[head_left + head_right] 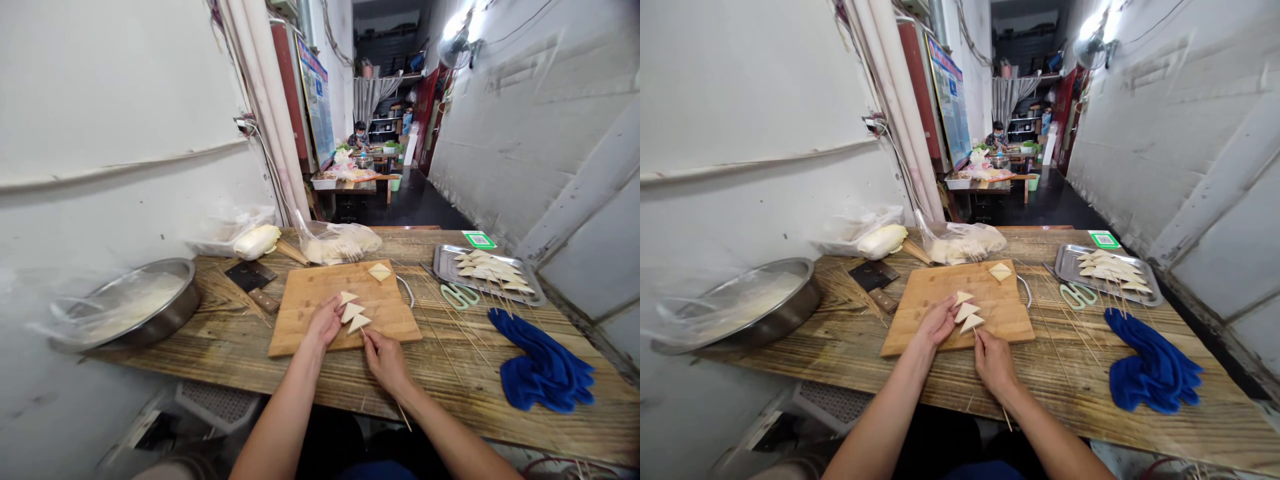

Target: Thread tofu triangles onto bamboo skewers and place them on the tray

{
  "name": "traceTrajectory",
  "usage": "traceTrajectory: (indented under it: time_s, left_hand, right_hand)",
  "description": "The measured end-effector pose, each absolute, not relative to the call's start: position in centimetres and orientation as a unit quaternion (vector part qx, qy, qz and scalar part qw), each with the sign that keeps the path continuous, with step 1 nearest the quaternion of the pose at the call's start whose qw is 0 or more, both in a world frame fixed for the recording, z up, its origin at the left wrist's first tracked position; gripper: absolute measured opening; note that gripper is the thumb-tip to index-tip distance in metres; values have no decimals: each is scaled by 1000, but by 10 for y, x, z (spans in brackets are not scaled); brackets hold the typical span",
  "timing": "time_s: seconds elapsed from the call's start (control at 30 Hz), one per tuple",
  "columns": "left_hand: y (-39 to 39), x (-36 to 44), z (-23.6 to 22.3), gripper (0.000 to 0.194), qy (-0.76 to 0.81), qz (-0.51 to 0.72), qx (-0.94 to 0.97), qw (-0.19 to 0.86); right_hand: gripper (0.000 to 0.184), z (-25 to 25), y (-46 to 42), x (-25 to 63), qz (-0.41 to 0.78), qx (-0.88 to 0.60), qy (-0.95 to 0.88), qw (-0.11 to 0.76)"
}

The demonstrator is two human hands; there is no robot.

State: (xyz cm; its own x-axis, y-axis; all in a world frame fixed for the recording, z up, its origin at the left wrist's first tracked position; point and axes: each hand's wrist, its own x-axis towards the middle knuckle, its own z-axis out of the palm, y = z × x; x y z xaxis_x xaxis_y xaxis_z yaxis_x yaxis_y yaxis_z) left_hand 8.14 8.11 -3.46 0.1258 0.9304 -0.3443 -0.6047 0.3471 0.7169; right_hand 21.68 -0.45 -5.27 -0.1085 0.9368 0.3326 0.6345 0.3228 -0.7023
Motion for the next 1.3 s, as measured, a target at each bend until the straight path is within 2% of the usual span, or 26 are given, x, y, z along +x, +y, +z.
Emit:
traceTrajectory:
  time_s: [0.27, 0.6, 0.77, 1.03, 1.3]
  left_hand:
    - [77, 85, -30, 22, 370, 527, 184, 743]
    - [79, 89, -34, 11, 417, 545, 201, 700]
    - [74, 92, -30, 18, 386, 547, 175, 722]
    - [46, 110, -24, 16, 407, 452, 192, 770]
    - [43, 118, -26, 11, 425, 453, 174, 764]
  right_hand:
    - [29, -54, -5, 216, 191, -539, -718, 397]
    - [29, -53, -7, 216, 171, -544, -724, 389]
    - [30, -52, -7, 216, 167, -551, -720, 386]
    - [25, -54, -5, 218, 144, -573, -689, 420]
    - [26, -53, -6, 218, 143, -576, -690, 414]
